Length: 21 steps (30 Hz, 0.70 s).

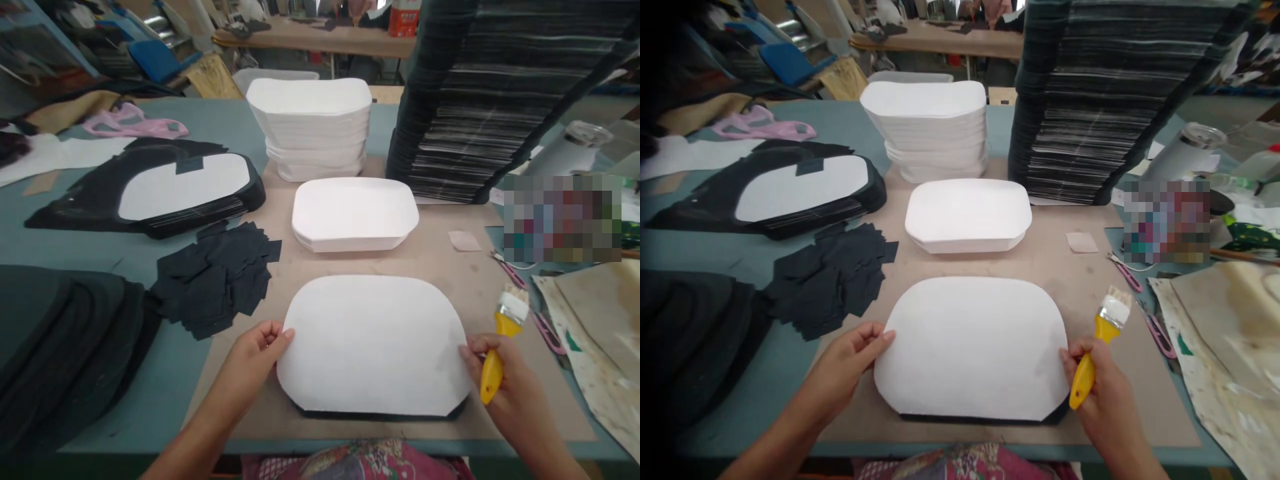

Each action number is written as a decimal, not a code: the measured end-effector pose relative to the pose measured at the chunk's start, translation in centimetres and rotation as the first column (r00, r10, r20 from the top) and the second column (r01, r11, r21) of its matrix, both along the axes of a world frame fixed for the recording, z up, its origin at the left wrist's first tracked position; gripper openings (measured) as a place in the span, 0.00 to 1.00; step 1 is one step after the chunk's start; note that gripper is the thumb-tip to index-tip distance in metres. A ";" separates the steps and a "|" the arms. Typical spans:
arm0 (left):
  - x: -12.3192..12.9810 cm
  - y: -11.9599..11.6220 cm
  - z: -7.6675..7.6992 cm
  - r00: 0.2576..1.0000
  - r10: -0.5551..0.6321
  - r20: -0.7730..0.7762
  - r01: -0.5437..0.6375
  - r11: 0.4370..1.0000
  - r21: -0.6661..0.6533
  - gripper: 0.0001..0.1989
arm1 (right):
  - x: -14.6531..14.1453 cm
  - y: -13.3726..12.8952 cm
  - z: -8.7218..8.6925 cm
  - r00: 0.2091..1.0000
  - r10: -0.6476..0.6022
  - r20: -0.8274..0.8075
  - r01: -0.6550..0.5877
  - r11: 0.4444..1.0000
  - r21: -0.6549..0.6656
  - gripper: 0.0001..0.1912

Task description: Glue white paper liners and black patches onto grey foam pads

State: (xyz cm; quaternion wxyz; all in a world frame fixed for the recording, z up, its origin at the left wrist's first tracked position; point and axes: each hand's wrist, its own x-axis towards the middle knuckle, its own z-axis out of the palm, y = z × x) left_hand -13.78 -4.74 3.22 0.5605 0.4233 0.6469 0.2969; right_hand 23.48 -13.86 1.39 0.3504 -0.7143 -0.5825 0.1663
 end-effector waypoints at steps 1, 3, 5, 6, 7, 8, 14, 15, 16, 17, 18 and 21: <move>0.1 -0.7 -0.6 0.997 -0.036 -0.062 0.036 0.999 0.006 0.21 | -0.2 -0.7 -0.7 0.999 -0.034 0.006 0.034 0.998 -0.048 0.10; 0.4 -1.6 -1.5 0.975 -0.092 -0.203 0.101 0.994 0.034 0.20 | -0.6 -1.6 -1.7 0.994 -0.101 0.030 0.104 0.987 -0.119 0.10; 0.7 -2.1 -2.1 0.940 -0.108 -0.324 0.138 0.988 0.072 0.19 | -1.1 -2.1 -2.1 0.988 -0.149 0.049 0.155 0.977 -0.148 0.10; 0.9 -2.2 -2.3 0.924 -0.106 -0.368 0.147 0.986 0.085 0.18 | -1.2 -2.2 -2.2 0.986 -0.158 0.057 0.165 0.974 -0.153 0.10; 1.0 -2.2 -2.4 0.911 -0.102 -0.400 0.151 0.984 0.094 0.17 | -1.3 -2.2 -2.2 0.985 -0.161 0.063 0.168 0.974 -0.153 0.10; 1.1 -2.2 -2.5 0.902 -0.100 -0.420 0.155 0.983 0.099 0.16 | -1.4 -2.2 -2.3 0.985 -0.158 0.068 0.167 0.974 -0.152 0.10; 1.2 -2.0 -2.8 0.885 -0.098 -0.456 0.163 0.981 0.107 0.15 | -1.1 -1.8 -2.5 0.979 -0.144 0.143 0.167 0.972 -0.164 0.09; 1.2 -1.9 -2.9 0.879 -0.102 -0.466 0.169 0.980 0.103 0.15 | -1.0 -1.8 -2.6 0.978 -0.141 0.153 0.166 0.972 -0.166 0.09; 1.2 -1.9 -2.9 0.871 -0.108 -0.479 0.176 0.979 0.100 0.16 | -0.9 -1.7 -2.7 0.978 -0.136 0.161 0.162 0.973 -0.166 0.08; 1.2 -1.9 -3.0 0.863 -0.116 -0.492 0.186 0.978 0.095 0.15 | -0.9 -1.7 -2.7 0.977 -0.131 0.169 0.159 0.973 -0.166 0.08; 1.2 -1.9 -3.0 0.854 -0.124 -0.506 0.196 0.976 0.091 0.15 | -0.9 -1.6 -2.8 0.976 -0.126 0.177 0.156 0.974 -0.167 0.08; 1.3 -1.8 -3.1 0.830 -0.140 -0.539 0.217 0.973 0.081 0.16 | -0.9 -1.5 -2.9 0.977 -0.107 0.184 0.139 0.975 -0.173 0.07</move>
